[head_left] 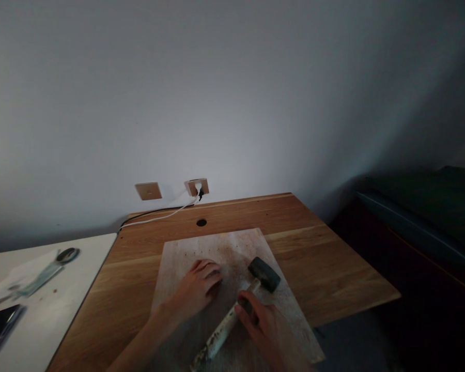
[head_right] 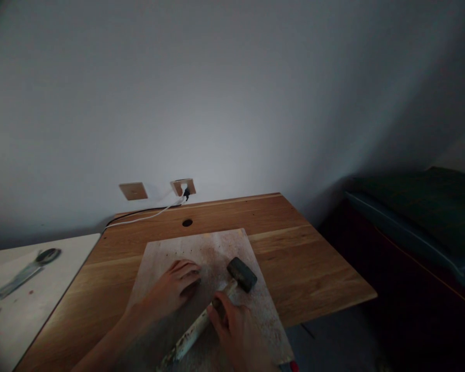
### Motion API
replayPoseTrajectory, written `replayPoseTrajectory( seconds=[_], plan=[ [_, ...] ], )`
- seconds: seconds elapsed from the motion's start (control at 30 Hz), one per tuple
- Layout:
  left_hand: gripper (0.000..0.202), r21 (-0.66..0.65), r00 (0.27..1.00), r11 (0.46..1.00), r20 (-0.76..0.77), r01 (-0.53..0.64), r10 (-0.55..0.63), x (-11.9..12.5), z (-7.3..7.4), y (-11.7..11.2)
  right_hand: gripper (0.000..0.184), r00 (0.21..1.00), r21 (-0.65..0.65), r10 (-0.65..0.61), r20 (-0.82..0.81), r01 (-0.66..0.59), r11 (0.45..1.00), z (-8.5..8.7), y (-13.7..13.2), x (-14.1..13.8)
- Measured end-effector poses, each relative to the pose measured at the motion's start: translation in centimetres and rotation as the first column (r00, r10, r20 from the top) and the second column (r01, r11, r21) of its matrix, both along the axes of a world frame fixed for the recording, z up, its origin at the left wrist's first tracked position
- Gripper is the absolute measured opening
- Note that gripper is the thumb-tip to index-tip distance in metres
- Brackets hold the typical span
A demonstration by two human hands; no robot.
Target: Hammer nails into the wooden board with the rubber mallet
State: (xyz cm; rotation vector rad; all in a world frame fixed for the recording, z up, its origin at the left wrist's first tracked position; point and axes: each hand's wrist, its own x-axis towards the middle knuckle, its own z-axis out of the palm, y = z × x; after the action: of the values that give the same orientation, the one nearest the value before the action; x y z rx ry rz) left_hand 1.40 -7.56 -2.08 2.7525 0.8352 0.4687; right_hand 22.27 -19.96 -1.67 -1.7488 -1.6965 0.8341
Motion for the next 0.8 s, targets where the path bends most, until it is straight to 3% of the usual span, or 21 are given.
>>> replayPoseTrajectory(
  seconds=[0.17, 0.37, 0.43, 0.53, 0.6, 0.7, 0.8],
  plan=[
    [0.025, 0.071, 0.991, 0.997, -0.135, 0.036, -0.026, 1.3, 1.2, 0.0, 0.052, 0.992, 0.059, -0.076, -0.099, 0.082, 0.995, 0.3, -0.3, 0.3],
    [0.031, 0.083, 0.985, 0.995, -0.166, 0.063, -0.048, 1.8, 1.1, 0.1, 0.038, 0.944, 0.055, -0.191, -0.268, 0.213, 0.975, 0.3, -2.3, 1.0],
    [0.031, 0.039, 0.993, 0.998, -0.104, 0.051, -0.047, 1.6, 0.9, 0.3, 0.04, 0.854, -0.026, -0.274, -0.441, 0.293, 0.956, 0.2, -2.9, 1.2],
    [0.032, -0.106, 0.996, 0.994, 0.09, -0.012, 0.022, 1.1, 0.6, 1.0, 0.061, 0.525, -0.284, -0.433, -0.733, 0.342, 0.896, -0.1, -3.7, 1.6],
    [0.03, -0.206, 0.969, 0.977, 0.227, -0.053, 0.101, 0.6, 0.3, 1.7, 0.066, 0.35, -0.432, -0.502, -0.791, 0.26, 0.863, -0.3, -4.2, 2.1],
    [0.029, -0.279, 0.913, 0.952, 0.343, -0.123, 0.219, -0.4, -0.4, 3.0, 0.062, 0.284, -0.524, -0.553, -0.783, 0.177, 0.833, 0.4, -4.7, 2.9],
    [0.036, -0.305, 0.877, 0.939, 0.394, -0.156, 0.274, -1.5, -1.2, 3.9, 0.073, 0.329, -0.46, -0.566, -0.756, 0.348, 0.817, 3.4, -5.2, 3.7]
  ],
)
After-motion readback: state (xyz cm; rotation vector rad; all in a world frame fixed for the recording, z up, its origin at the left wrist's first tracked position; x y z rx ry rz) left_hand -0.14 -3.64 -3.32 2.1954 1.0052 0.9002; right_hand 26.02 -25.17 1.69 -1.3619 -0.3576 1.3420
